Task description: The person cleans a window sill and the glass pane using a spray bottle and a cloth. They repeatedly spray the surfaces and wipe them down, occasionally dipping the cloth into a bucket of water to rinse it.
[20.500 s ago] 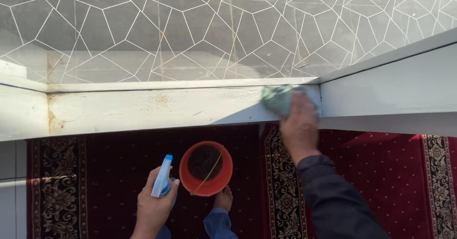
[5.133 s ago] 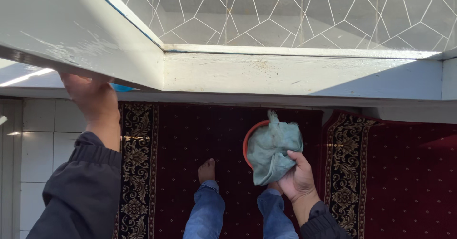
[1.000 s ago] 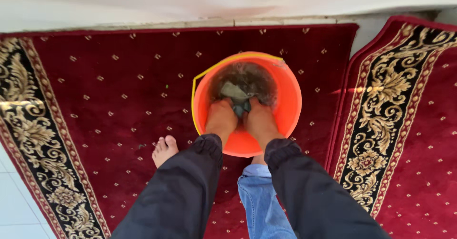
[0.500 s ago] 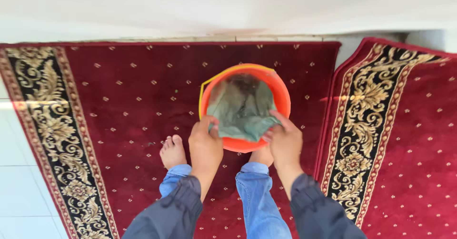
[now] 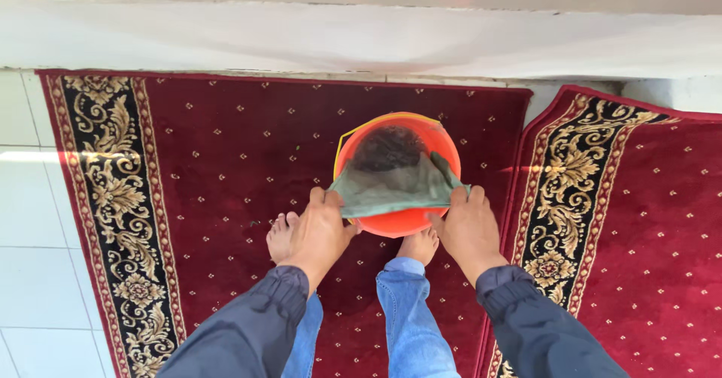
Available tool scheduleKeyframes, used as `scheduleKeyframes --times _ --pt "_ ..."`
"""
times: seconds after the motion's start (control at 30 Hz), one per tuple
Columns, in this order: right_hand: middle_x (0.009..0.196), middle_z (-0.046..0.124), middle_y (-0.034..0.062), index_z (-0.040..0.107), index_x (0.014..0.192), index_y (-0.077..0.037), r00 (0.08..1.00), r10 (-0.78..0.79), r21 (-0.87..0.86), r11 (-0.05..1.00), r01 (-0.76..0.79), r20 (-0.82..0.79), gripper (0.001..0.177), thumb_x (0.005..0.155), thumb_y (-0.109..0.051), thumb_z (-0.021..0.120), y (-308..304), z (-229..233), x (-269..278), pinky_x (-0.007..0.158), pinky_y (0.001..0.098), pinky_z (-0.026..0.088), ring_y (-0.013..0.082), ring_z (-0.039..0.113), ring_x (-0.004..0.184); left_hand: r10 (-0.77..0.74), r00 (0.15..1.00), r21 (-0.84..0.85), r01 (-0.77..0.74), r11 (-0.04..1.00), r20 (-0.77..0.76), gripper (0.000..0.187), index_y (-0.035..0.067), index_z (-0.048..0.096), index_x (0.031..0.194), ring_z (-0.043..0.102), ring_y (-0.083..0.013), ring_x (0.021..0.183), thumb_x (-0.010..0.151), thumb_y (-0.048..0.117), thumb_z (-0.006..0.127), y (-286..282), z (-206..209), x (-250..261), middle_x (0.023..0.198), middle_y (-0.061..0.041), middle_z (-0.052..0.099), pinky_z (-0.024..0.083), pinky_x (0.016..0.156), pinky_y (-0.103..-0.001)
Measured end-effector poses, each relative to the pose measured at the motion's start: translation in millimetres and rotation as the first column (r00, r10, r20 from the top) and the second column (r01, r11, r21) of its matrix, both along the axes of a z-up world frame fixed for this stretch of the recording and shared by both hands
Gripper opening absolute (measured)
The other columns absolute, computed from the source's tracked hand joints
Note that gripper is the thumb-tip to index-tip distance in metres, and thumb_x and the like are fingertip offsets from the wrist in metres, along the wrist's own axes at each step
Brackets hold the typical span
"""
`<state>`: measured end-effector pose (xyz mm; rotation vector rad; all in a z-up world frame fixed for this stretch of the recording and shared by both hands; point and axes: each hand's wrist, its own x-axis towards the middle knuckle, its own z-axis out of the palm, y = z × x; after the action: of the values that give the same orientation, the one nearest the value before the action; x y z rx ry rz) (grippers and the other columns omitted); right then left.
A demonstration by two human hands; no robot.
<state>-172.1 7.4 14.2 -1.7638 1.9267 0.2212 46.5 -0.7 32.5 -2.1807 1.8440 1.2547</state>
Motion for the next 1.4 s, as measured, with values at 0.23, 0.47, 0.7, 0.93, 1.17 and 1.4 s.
scheduleKeyframes --times 0.23,0.47,0.7,0.93,1.17,1.4 --pt "0.095 0.057 0.0141 0.064 0.068 -0.002 0.998 0.049 -0.309 0.951 -0.032 0.046 0.016 0.061 -0.016 0.065 -2.9 5.3 18.6 0.069 0.0409 0.047 0.0320 0.055 0.085 0.156 0.986 0.023 -0.157 0.987 0.058 0.028 0.002 0.060 0.085 0.059 -0.0333 0.075 0.071 0.025 0.069 -1.4 -9.2 -8.2 0.089 -0.017 0.055 0.048 0.065 -0.041" --pt "0.068 0.059 0.0143 0.061 0.068 0.002 0.859 -0.322 -0.105 0.914 0.391 0.397 0.014 0.069 -0.012 0.065 0.9 8.5 27.2 0.057 0.0356 0.046 0.0277 0.058 0.062 0.300 0.952 -0.474 -0.288 0.832 -0.052 0.018 0.002 0.064 0.062 0.057 -0.0328 0.075 0.069 0.019 0.065 12.3 -4.6 -26.2 0.082 -0.011 0.059 0.046 0.066 -0.041" --pt "0.056 0.059 0.0187 0.060 0.062 0.001 0.704 -0.662 0.219 0.750 0.625 0.258 0.034 0.075 -0.030 0.058 -10.5 10.7 37.0 0.053 0.0345 0.045 0.0248 0.059 0.050 0.478 0.843 -0.051 -0.504 0.862 -0.247 0.019 0.002 0.062 0.069 0.060 -0.0272 0.058 0.075 0.020 0.066 18.1 7.8 -43.6 0.066 -0.014 0.060 0.046 0.053 -0.036" --pt "0.053 0.058 0.0125 0.058 0.062 0.003 0.574 -0.754 0.299 0.655 0.694 0.321 0.045 0.081 -0.036 0.046 -12.2 5.4 46.8 0.055 0.0341 0.044 0.0211 0.059 0.053 0.524 0.810 0.189 -0.490 0.851 -0.264 0.025 0.008 0.053 0.090 0.065 -0.0278 0.064 0.066 0.012 0.060 10.5 8.0 -57.7 0.069 -0.013 0.064 0.050 0.057 -0.037" --pt "0.049 0.050 0.0146 0.058 0.063 0.002 0.734 -0.551 0.193 0.832 0.521 0.396 0.035 0.078 -0.030 0.059 -7.1 15.3 49.3 0.045 0.0328 0.040 0.0172 0.048 0.041 0.340 0.914 0.020 -0.344 0.939 -0.219 0.022 0.007 0.057 0.096 0.059 -0.0390 0.069 0.079 0.021 0.054 0.0 -3.9 -60.6 0.070 -0.023 0.059 0.047 0.062 -0.046" --pt "0.050 0.044 0.0158 0.047 0.062 0.003 0.735 -0.540 0.105 0.828 0.550 0.410 0.033 0.077 -0.021 0.065 -6.1 9.1 45.2 0.044 0.0335 0.037 0.0178 0.038 0.045 0.517 0.817 0.266 -0.454 0.850 -0.256 0.039 0.002 0.058 0.091 0.056 -0.0412 0.082 0.087 0.034 0.035 -7.7 -3.1 -62.8 0.078 -0.025 0.060 0.042 0.072 -0.048"
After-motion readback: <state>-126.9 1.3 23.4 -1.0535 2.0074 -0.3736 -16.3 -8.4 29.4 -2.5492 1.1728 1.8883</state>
